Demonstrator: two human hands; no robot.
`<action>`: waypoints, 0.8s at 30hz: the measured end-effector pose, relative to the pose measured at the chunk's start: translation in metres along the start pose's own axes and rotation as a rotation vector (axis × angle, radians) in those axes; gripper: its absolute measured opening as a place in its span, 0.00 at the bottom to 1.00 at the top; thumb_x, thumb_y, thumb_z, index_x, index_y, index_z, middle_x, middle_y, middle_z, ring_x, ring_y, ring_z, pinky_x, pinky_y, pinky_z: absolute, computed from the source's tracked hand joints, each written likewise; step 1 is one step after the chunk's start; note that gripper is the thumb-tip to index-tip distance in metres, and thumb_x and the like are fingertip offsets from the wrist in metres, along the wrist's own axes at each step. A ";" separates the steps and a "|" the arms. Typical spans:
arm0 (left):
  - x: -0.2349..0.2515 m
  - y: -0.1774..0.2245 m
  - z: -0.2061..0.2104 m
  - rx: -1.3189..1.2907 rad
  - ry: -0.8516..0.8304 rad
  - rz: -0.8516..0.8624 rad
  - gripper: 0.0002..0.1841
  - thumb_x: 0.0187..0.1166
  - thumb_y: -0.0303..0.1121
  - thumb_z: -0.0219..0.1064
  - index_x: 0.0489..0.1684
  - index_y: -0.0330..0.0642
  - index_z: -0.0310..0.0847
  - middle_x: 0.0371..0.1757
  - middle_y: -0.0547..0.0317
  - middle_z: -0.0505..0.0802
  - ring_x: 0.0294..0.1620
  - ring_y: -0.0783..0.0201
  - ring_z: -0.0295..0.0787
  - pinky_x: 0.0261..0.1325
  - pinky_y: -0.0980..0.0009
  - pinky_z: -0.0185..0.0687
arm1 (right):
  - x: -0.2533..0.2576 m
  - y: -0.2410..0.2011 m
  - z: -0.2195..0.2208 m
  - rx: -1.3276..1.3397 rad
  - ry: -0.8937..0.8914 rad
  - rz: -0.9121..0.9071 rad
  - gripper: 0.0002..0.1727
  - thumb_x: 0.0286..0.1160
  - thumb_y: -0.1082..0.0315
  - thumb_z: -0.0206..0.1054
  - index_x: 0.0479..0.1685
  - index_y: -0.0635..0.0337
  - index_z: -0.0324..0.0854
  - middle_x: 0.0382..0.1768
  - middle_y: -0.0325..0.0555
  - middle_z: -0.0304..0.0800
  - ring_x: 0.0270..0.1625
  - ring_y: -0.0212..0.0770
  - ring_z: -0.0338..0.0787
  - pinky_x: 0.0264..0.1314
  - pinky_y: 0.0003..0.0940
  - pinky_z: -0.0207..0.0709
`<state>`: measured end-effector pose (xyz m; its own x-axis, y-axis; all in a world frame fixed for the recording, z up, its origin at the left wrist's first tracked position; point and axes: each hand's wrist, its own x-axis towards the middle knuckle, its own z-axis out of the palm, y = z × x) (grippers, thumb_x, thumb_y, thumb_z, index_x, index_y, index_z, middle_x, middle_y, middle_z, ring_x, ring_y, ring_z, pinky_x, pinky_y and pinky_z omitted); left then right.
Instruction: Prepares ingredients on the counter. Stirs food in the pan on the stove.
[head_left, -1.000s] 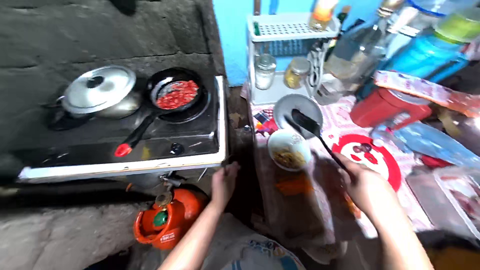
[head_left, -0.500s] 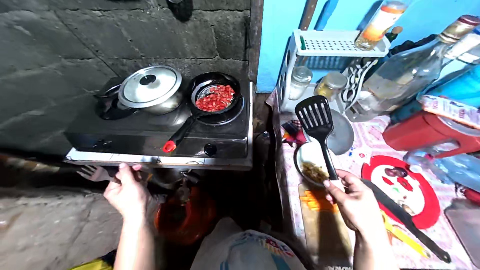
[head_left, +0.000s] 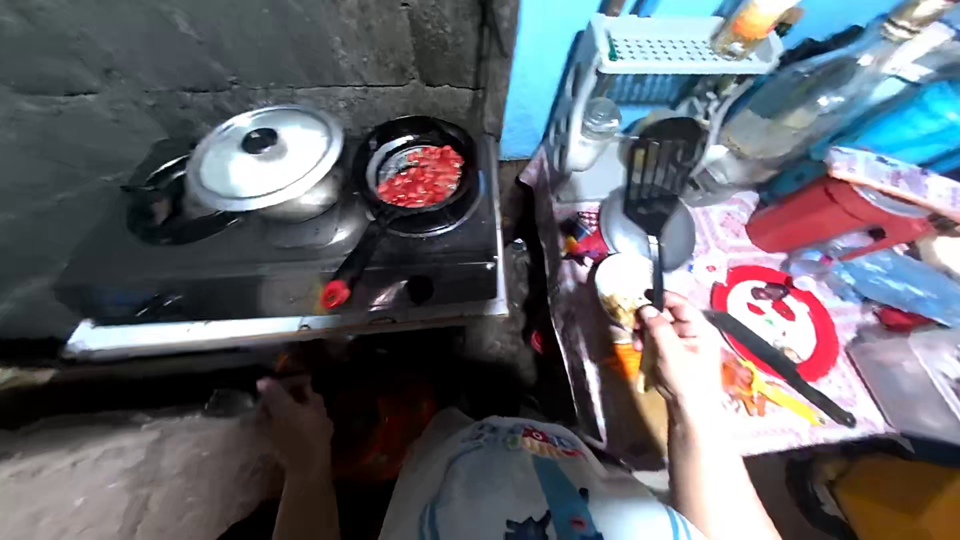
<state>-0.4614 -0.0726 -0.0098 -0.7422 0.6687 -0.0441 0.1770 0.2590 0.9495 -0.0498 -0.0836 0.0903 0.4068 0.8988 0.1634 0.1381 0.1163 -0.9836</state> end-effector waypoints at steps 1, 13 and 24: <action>-0.008 -0.009 0.003 0.017 -0.049 0.009 0.27 0.96 0.44 0.38 0.42 0.31 0.79 0.24 0.70 0.77 0.19 0.82 0.68 0.27 0.80 0.73 | -0.004 0.001 0.001 -0.021 0.000 0.039 0.12 0.78 0.74 0.62 0.57 0.65 0.79 0.34 0.29 0.92 0.25 0.21 0.86 0.27 0.18 0.83; -0.117 0.014 0.102 0.198 -0.948 0.541 0.20 0.90 0.34 0.49 0.52 0.21 0.81 0.40 0.43 0.87 0.37 0.65 0.82 0.47 0.66 0.81 | -0.053 0.025 -0.055 -0.231 0.062 0.121 0.15 0.71 0.71 0.71 0.54 0.69 0.86 0.39 0.41 0.92 0.37 0.22 0.86 0.45 0.21 0.82; -0.302 0.126 0.242 0.381 -1.687 0.465 0.20 0.95 0.37 0.47 0.66 0.31 0.80 0.51 0.46 0.89 0.43 0.63 0.87 0.50 0.63 0.84 | -0.129 0.057 -0.168 -0.074 0.574 0.267 0.13 0.76 0.69 0.65 0.53 0.67 0.79 0.23 0.31 0.81 0.19 0.24 0.79 0.22 0.23 0.79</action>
<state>-0.0582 -0.0734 0.0477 0.7608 0.5804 -0.2902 0.4633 -0.1727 0.8692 0.0576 -0.2639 0.0265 0.8519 0.5211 -0.0510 0.0190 -0.1281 -0.9916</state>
